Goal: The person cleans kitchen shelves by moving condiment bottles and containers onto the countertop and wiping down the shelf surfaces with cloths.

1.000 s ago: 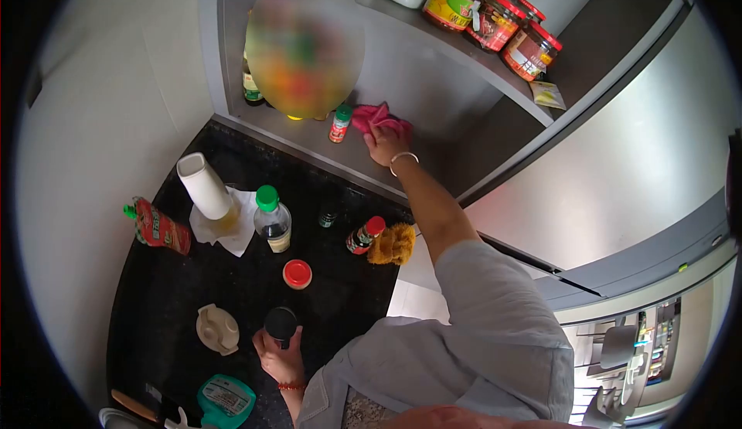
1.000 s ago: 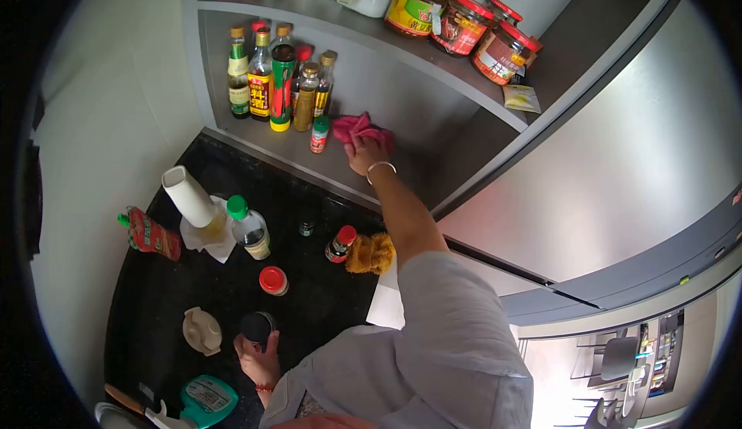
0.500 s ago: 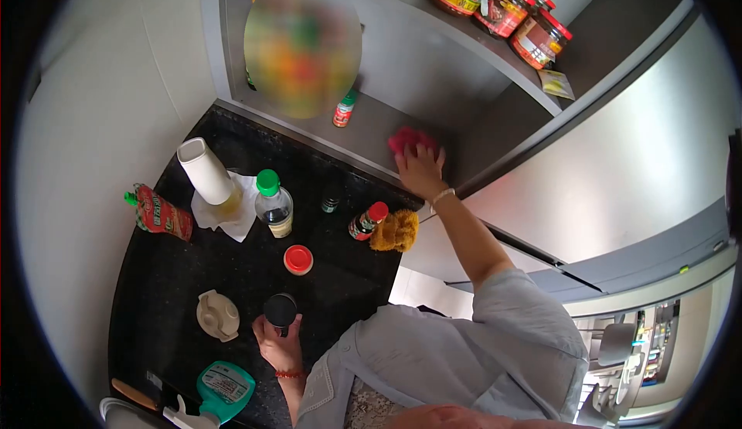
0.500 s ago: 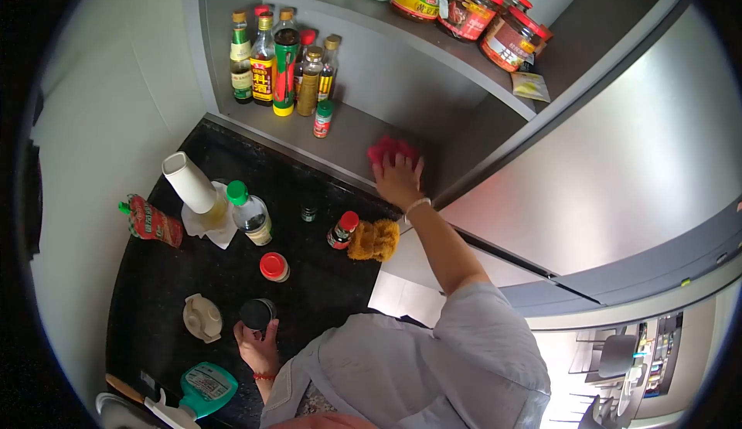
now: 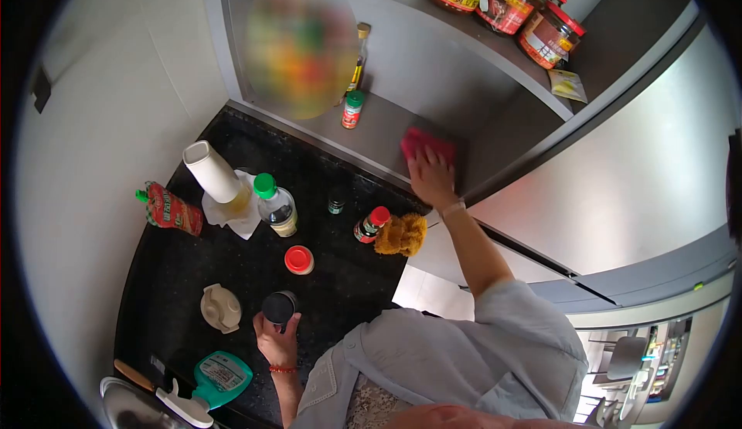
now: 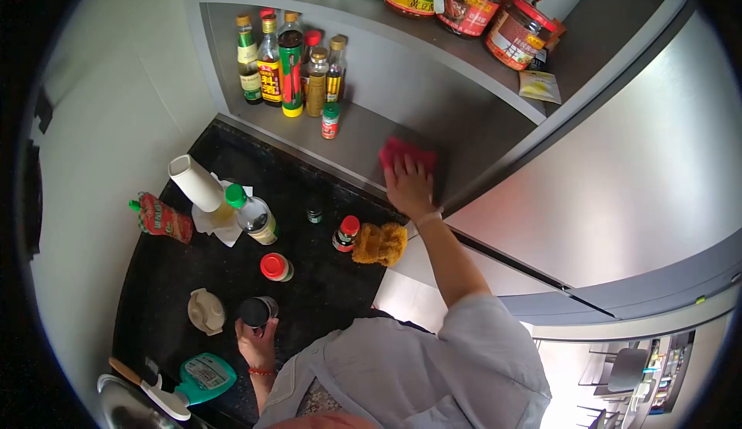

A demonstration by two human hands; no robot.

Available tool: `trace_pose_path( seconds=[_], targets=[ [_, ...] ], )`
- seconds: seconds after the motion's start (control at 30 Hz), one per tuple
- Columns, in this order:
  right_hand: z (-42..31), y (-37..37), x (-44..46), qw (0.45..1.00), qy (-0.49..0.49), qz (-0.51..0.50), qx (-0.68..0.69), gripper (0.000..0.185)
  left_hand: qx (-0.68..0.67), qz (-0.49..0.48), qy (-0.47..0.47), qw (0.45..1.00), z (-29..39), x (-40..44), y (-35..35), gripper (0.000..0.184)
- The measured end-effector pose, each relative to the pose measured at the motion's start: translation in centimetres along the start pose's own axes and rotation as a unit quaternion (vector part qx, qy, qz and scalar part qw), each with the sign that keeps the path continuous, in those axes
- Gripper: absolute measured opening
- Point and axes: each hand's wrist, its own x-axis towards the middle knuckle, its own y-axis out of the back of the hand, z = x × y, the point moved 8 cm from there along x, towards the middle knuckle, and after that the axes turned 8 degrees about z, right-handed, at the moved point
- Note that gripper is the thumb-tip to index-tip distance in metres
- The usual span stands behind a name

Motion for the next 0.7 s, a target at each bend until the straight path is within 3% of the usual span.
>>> trace_pose_path(
  seconds=[0.17,0.27,0.33,0.43,0.53,0.7],
  targets=[
    [-4.9,-4.7,12.2,0.997,0.063,-0.002,0.033,0.05,0.013,0.031,-0.022,0.999,0.1,-0.1,-0.5,0.05],
    [-5.7,-5.1,14.4,0.997,0.061,-0.002,0.053,0.049,0.034,0.02,-0.017,0.999,0.7,-0.1,0.0,0.049],
    [-5.3,-3.8,11.8,0.997,0.05,-0.003,0.064,0.047,0.038,0.007,-0.004,0.999,1.0,0.0,0.0,0.048],
    [-5.1,-2.8,5.0,0.989,0.14,0.026,0.032,0.044,0.025,0.004,0.004,1.0,0.2,-0.1,-0.1,0.047],
    [-6.2,0.3,-0.9,0.963,0.25,0.018,0.099,0.04,0.038,0.013,-0.017,0.999,0.6,-0.1,0.1,0.048],
    [0.0,2.5,-7.9,0.979,0.19,0.027,-0.07,0.041,0.021,0.004,-0.045,0.999,0.7,-0.2,-0.2,0.046]
  ],
)
